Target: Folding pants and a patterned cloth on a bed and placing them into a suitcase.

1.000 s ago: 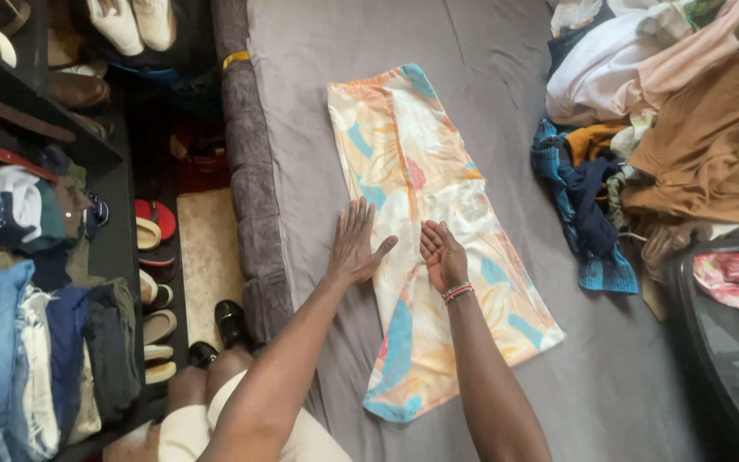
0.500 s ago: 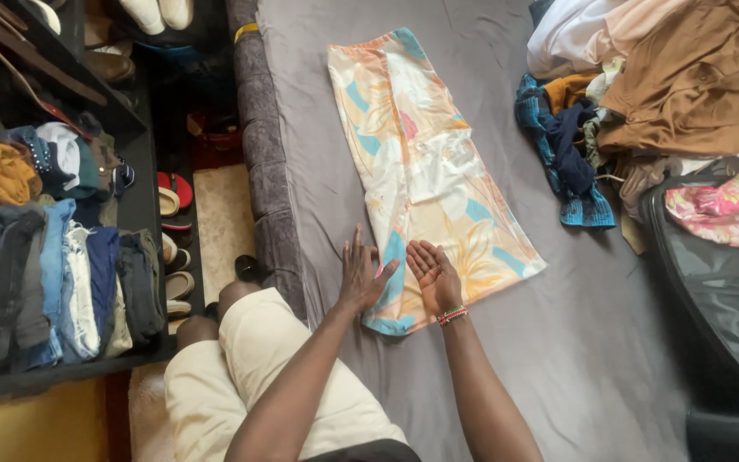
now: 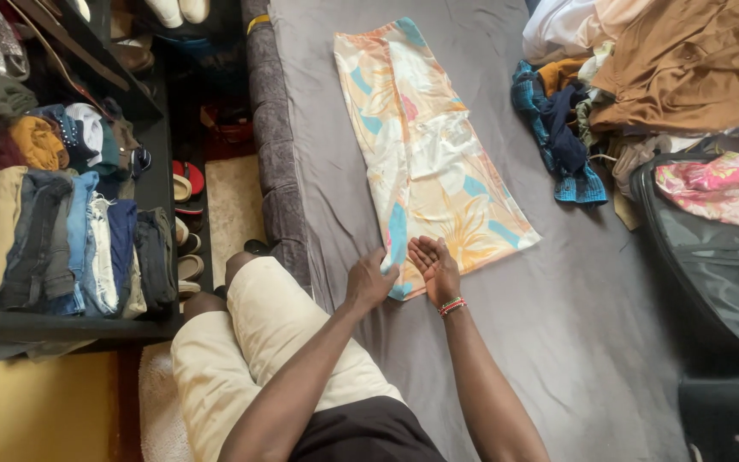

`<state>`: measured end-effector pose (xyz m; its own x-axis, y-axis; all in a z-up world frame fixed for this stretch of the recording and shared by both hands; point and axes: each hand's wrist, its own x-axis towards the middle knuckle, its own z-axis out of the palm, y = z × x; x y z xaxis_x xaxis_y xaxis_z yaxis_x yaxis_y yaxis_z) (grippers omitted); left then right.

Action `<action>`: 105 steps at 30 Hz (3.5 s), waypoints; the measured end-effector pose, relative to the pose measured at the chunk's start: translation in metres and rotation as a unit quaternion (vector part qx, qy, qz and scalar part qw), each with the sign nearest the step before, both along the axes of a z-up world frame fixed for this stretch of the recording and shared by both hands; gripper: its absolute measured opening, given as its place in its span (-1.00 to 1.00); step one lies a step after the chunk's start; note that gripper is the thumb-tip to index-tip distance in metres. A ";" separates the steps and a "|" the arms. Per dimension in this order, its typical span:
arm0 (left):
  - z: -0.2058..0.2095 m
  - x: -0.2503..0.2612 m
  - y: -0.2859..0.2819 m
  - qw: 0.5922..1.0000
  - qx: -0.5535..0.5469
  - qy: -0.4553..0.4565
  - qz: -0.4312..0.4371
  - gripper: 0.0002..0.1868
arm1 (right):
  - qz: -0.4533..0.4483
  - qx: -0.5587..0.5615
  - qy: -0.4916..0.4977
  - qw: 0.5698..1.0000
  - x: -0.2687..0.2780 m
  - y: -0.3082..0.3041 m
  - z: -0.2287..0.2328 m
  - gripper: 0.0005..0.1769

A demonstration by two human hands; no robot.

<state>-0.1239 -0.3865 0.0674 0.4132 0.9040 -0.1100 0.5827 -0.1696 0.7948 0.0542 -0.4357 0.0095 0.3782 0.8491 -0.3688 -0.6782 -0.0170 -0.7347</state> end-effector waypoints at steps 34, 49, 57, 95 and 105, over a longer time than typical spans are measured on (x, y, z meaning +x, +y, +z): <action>-0.064 0.046 -0.045 0.971 0.236 -0.013 -0.041 -0.57 | -0.003 -0.096 -0.201 0.975 0.036 -0.013 0.046 -0.69; -0.060 0.042 -0.059 0.981 0.121 0.062 -0.141 -0.28 | -0.023 -0.131 -0.264 0.955 0.073 -0.025 -0.036 -0.70; -0.036 0.043 -0.060 0.984 0.087 0.049 -0.151 -0.41 | -0.005 -0.120 -0.221 0.968 0.085 -0.027 -0.031 -0.62; -0.027 0.046 -0.050 0.962 0.220 -0.011 -0.161 -0.84 | -0.078 -0.347 -0.227 0.907 0.072 -0.066 0.022 -0.66; -0.016 0.042 -0.052 0.960 0.211 -0.034 -0.181 -0.66 | -0.088 -0.331 -0.277 0.898 0.070 -0.067 0.002 -0.86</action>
<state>-0.0817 -0.4385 0.0510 0.7023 0.6579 0.2719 0.3741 -0.6660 0.6453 0.1242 -0.5028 0.0119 0.7655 0.4231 -0.4848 -0.2470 -0.5025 -0.8286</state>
